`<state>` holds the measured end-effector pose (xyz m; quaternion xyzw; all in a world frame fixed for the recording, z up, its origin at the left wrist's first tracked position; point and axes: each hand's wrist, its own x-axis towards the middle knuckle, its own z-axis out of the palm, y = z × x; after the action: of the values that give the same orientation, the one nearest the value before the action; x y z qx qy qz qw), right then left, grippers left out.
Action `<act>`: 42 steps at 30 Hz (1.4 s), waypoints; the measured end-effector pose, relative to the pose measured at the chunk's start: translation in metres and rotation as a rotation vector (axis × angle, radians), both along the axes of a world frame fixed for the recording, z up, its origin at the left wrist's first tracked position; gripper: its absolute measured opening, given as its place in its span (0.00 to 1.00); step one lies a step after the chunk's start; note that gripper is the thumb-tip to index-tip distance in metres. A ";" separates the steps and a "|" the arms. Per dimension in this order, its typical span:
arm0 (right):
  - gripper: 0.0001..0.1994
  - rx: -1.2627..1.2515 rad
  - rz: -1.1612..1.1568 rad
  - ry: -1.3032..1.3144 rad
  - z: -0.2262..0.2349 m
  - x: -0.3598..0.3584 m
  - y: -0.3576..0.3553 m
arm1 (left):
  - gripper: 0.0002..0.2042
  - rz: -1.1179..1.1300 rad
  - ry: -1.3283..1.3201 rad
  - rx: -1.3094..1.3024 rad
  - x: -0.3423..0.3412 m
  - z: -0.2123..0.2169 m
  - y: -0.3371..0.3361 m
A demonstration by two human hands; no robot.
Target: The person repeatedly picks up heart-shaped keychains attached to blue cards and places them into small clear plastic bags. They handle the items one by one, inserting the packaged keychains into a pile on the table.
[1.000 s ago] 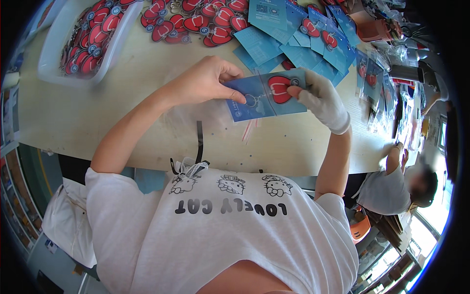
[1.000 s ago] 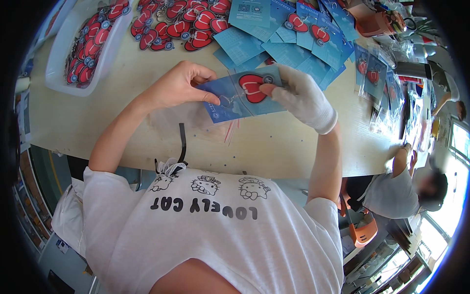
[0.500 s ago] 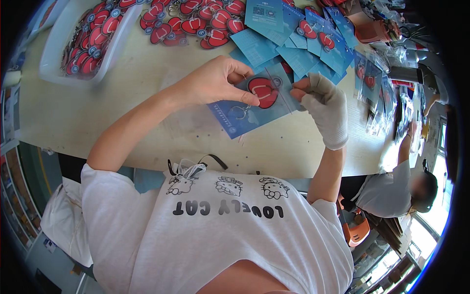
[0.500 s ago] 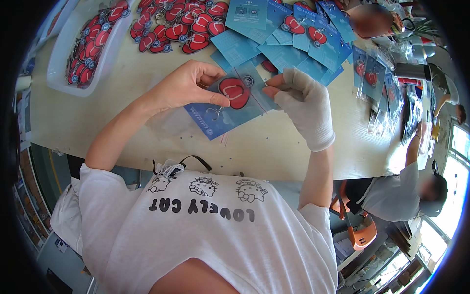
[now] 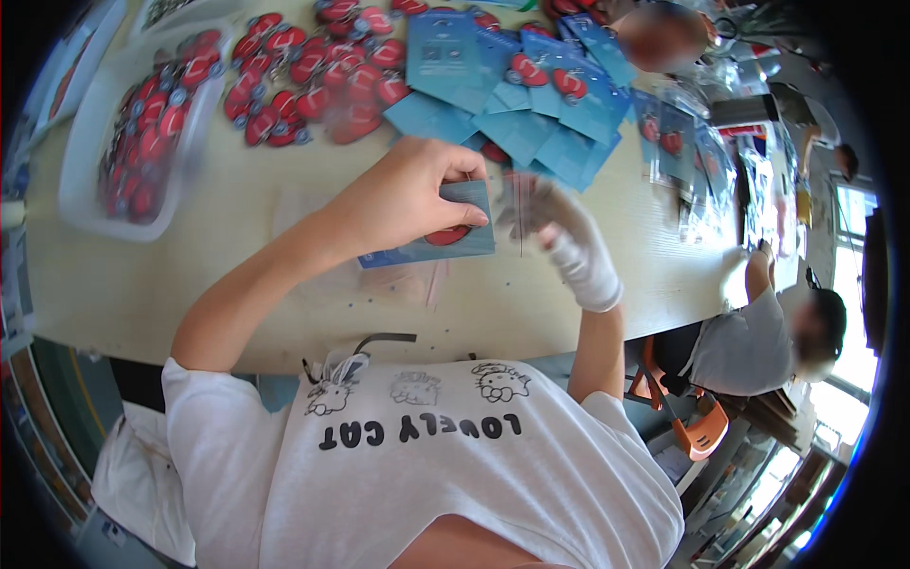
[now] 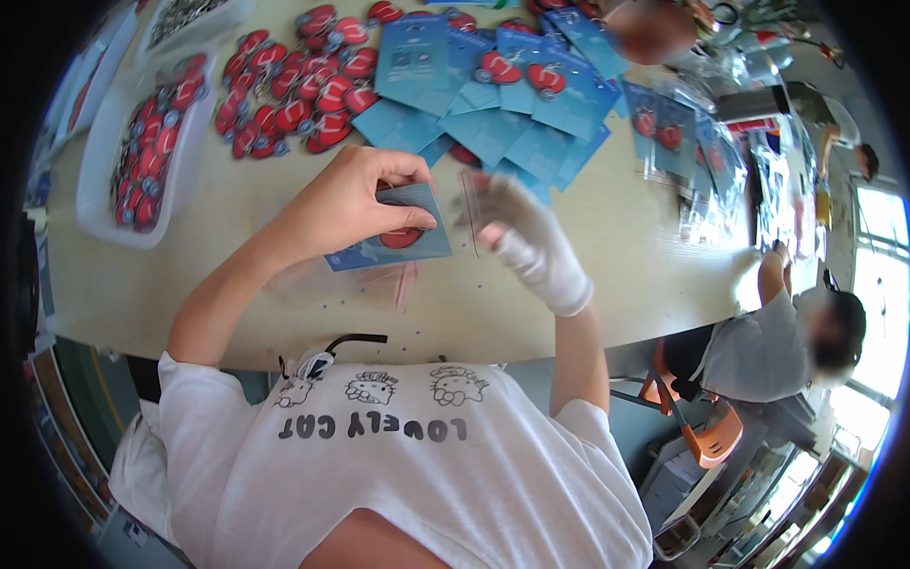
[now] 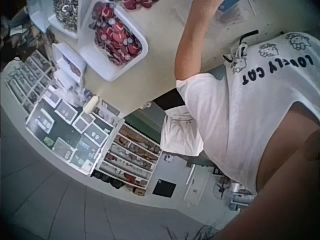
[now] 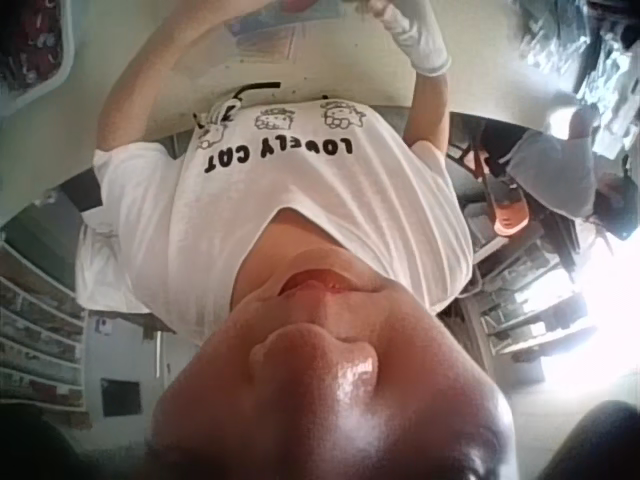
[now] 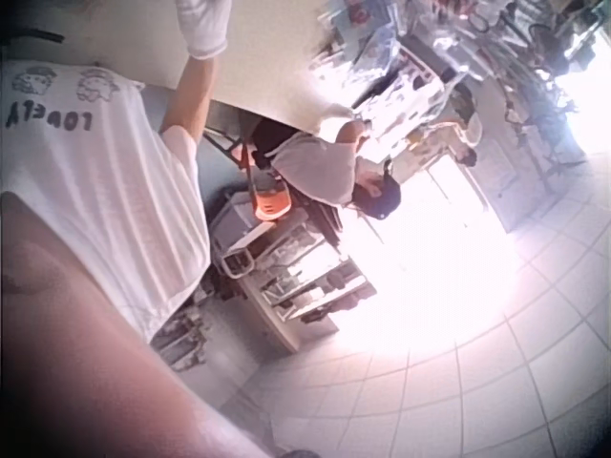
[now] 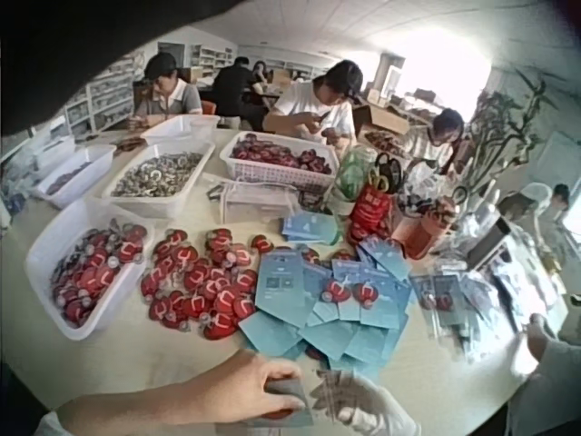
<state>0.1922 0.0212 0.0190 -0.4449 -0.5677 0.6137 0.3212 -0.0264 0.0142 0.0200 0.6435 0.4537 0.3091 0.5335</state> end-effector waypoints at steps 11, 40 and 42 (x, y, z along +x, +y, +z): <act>0.15 0.126 -0.840 -0.106 -0.034 0.201 0.072 | 0.18 0.292 0.158 0.744 0.025 0.002 0.061; 0.18 0.096 -0.331 0.327 -0.017 0.027 0.068 | 0.15 0.140 -0.206 0.152 0.049 -0.014 0.081; 0.16 0.006 -0.293 0.448 -0.016 0.011 0.052 | 0.12 0.213 -0.229 0.059 0.044 -0.014 0.069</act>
<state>0.2031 0.0733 0.0025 -0.3744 -0.4137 0.6422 0.5255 0.0172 0.0828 0.0056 0.5675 0.4465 0.4484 0.5267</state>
